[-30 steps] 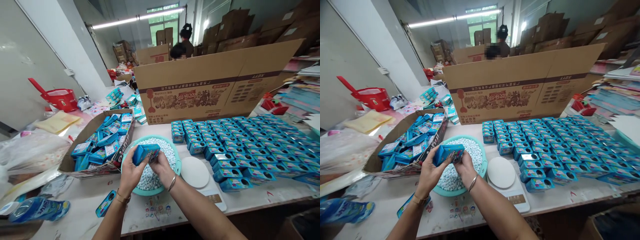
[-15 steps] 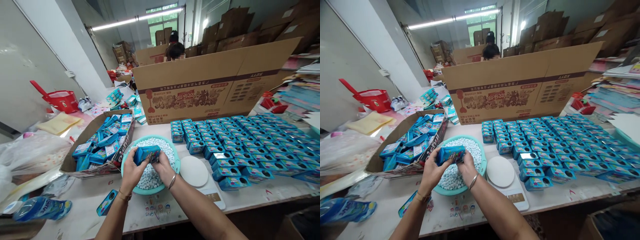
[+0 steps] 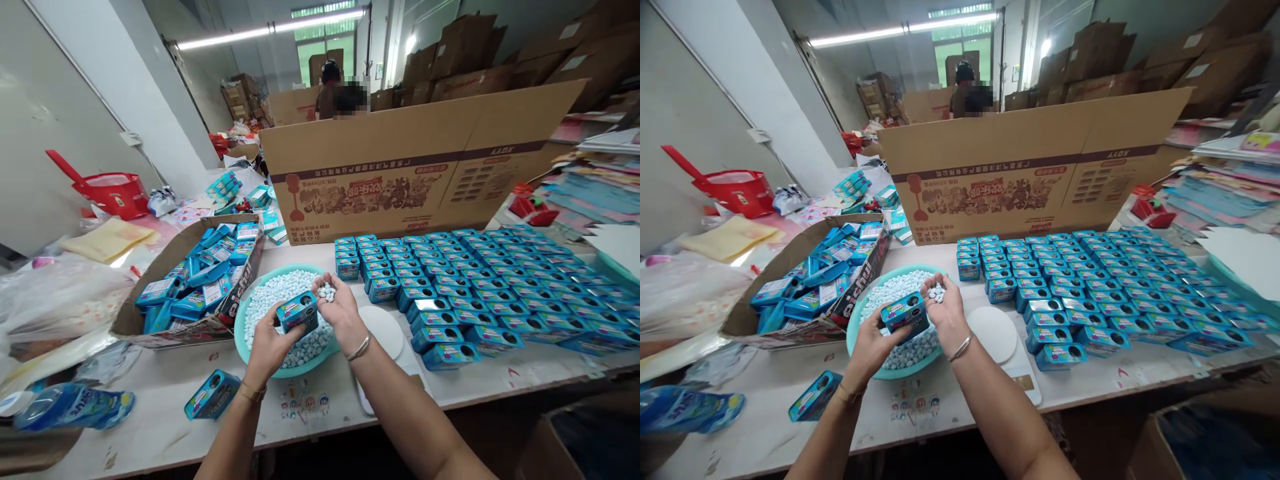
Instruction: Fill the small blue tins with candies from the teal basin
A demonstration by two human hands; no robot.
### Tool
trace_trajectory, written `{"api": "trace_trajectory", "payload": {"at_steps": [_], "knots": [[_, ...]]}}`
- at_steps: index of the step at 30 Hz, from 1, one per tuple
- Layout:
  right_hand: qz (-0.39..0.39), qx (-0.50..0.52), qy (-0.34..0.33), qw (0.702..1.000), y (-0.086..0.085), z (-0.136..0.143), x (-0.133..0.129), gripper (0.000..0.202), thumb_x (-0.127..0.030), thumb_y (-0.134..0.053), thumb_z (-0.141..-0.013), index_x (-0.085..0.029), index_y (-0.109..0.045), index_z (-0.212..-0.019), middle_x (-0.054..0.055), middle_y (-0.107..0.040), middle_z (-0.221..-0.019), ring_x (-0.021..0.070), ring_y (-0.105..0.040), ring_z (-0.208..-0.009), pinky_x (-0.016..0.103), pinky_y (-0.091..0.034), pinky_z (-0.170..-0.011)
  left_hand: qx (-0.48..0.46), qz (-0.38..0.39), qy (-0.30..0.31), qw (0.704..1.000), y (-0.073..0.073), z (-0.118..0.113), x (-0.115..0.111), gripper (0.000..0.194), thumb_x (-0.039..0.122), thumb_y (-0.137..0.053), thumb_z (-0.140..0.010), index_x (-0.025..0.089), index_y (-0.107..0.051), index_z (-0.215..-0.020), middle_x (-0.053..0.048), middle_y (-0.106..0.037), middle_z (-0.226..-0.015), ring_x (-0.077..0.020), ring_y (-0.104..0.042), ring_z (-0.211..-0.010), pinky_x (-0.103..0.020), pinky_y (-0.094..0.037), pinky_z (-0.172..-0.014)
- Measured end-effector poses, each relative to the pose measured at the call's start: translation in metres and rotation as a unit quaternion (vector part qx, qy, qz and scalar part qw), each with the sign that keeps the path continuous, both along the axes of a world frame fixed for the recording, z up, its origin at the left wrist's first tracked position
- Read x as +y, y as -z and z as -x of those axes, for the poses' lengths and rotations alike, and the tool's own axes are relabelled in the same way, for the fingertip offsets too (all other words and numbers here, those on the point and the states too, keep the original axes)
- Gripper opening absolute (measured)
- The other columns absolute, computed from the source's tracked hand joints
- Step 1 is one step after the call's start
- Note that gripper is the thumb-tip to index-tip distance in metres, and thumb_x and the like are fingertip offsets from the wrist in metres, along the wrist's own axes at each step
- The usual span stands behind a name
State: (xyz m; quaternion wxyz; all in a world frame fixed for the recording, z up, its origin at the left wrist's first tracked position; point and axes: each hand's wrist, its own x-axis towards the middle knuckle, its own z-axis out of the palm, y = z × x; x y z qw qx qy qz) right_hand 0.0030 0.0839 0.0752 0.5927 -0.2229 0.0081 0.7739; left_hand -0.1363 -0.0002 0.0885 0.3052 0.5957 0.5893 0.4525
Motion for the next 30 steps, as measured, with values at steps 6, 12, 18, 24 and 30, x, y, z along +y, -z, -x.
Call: {"api": "trace_trajectory", "payload": {"at_steps": [6,12,18,24,30], "knots": [[0.011,0.032,0.043,0.999,-0.008,-0.094,-0.016,0.032,-0.020,-0.037,-0.102,-0.020,-0.051,-0.073,-0.007,-0.050,-0.055,0.0042,-0.039,-0.037,0.012,-0.033,-0.034,-0.036,0.023,0.016,0.999,0.005,-0.056,0.003,0.047,0.037,-0.079,-0.061,0.016,-0.066,-0.102,-0.003,-0.072,-0.088,-0.0212,-0.067,-0.080,-0.034,-0.054,-0.080],[-0.084,-0.117,0.112,0.983,0.015,-0.182,-0.040,0.027,-0.024,-0.046,-0.099,-0.022,-0.048,-0.071,-0.009,-0.038,-0.053,0.0050,-0.033,-0.035,0.014,-0.029,-0.033,0.114,-0.017,0.098,0.988,0.031,-0.120,0.013,0.038,0.028,-0.081,-0.065,0.022,-0.066,-0.101,-0.002,-0.075,-0.101,-0.0263,-0.068,-0.101,-0.063,-0.013,-0.120],[-0.090,-0.135,0.130,0.978,0.029,-0.213,-0.056,0.030,-0.019,-0.043,-0.098,-0.022,-0.045,-0.069,-0.009,-0.037,-0.053,0.0052,-0.033,-0.036,0.013,-0.030,-0.033,0.212,-0.012,0.122,0.970,0.059,-0.147,0.025,0.031,0.031,-0.078,-0.073,0.022,-0.066,-0.100,-0.008,-0.073,-0.107,-0.0302,-0.065,-0.112,-0.064,-0.003,-0.120],[-0.023,-0.096,0.134,0.986,0.024,-0.219,-0.057,0.029,-0.018,-0.039,-0.099,-0.021,-0.047,-0.072,-0.007,-0.043,-0.055,0.0064,-0.044,-0.044,0.014,-0.039,-0.039,0.252,-0.005,0.123,0.960,0.047,-0.133,0.021,0.085,0.035,-0.087,-0.063,0.014,-0.048,-0.136,-0.022,-0.055,-0.141,-0.0421,-0.033,-0.144,-0.067,-0.004,-0.119],[0.054,-0.075,0.163,0.982,0.017,-0.204,-0.057,0.033,-0.023,-0.030,-0.103,-0.020,-0.049,-0.076,-0.005,-0.049,-0.058,0.0053,-0.048,-0.045,0.015,-0.042,-0.042,0.167,-0.125,0.003,0.978,0.007,-0.078,0.005,0.096,0.052,-0.074,-0.077,0.019,-0.022,-0.151,-0.021,-0.038,-0.154,-0.0398,-0.022,-0.149,-0.067,-0.008,-0.118]]}}
